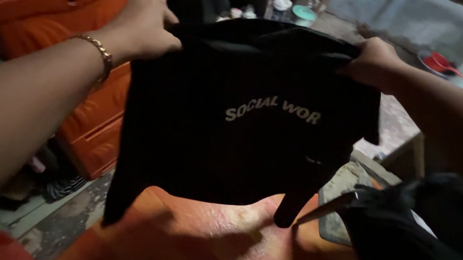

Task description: The person folds a pink garment and places it into a black backpack. They then retrieve a white shirt from a drawer, fold it, and place it in the backpack. Finally, they take a black shirt from a wardrobe, fold it, and add it to the backpack.

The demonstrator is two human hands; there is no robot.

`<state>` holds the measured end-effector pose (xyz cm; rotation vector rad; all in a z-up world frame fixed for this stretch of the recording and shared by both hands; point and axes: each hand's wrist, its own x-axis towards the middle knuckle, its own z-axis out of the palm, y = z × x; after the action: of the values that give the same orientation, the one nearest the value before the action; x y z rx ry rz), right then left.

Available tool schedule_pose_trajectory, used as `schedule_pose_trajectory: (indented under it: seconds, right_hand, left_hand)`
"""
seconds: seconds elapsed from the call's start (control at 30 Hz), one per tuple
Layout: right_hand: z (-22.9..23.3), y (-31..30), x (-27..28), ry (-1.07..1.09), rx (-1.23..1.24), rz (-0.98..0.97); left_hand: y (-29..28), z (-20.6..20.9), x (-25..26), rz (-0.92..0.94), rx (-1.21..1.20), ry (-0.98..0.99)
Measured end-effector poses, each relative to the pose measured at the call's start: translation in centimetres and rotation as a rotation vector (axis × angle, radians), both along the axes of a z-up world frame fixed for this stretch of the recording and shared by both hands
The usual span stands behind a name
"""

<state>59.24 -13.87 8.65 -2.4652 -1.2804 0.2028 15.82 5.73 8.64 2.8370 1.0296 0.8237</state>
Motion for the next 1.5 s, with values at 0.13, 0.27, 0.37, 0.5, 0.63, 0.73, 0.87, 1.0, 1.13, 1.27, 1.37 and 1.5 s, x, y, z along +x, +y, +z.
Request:
schedule_pose_trajectory:
  seconds: [0.13,0.27,0.37,0.5,0.63,0.73,0.87,1.0,1.13,1.27,1.37,1.5]
  right_hand:
    - [-0.9,-3.3,1.3,0.28,0.169,-0.022]
    - [-2.2,-5.5,2.0,0.455,0.3,-0.044]
    - [-2.8,-6.5,2.1,0.467,0.269,-0.195]
    - [-3.2,-6.0,1.2,0.416,0.182,-0.184]
    - [-3.6,-6.0,-0.9,0.431,-0.19,-0.194]
    - [-3.6,-6.1,-2.9,0.474,-0.294,-0.187]
    - [-2.7,-6.4,-5.7,0.663,-0.173,-0.3]
    - [-1.3,-6.3,-7.2,0.831,-0.026,-0.341]
    - [-1.1,-4.9,-6.6,0.753,0.031,-0.292]
    - [-2.4,-2.8,-4.2,0.913,0.323,-0.321]
    - [-3.0,-1.6,-2.5,1.044,0.41,-0.308]
    - [-2.3,-0.5,-2.4,1.26,0.568,-0.343]
  left_hand:
    - [-0.6,-0.8,3.6,-0.078,-0.197,0.004]
    - [-2.1,-0.9,6.0,-0.253,-0.299,0.041]
    - [-2.7,-0.7,7.7,-0.144,-0.299,0.25]
    - [-1.9,-0.9,9.1,-0.036,-0.405,0.257]
    - [-1.1,-2.3,9.3,0.009,-0.499,0.081]
    - [-0.8,-3.8,8.2,-0.033,-0.551,0.011]
    - [0.3,-4.9,7.2,-0.11,-0.52,-0.027]
    - [1.7,-4.3,8.1,-0.173,-0.436,-0.039]
    - [2.8,-3.3,9.4,-0.103,-0.519,-0.107]
    - [3.9,-2.9,11.3,-0.075,-1.279,-0.539]
    - [4.8,-2.6,12.0,-0.088,-1.485,-0.676]
    - [4.6,-1.4,12.7,-0.241,-1.508,-0.664]
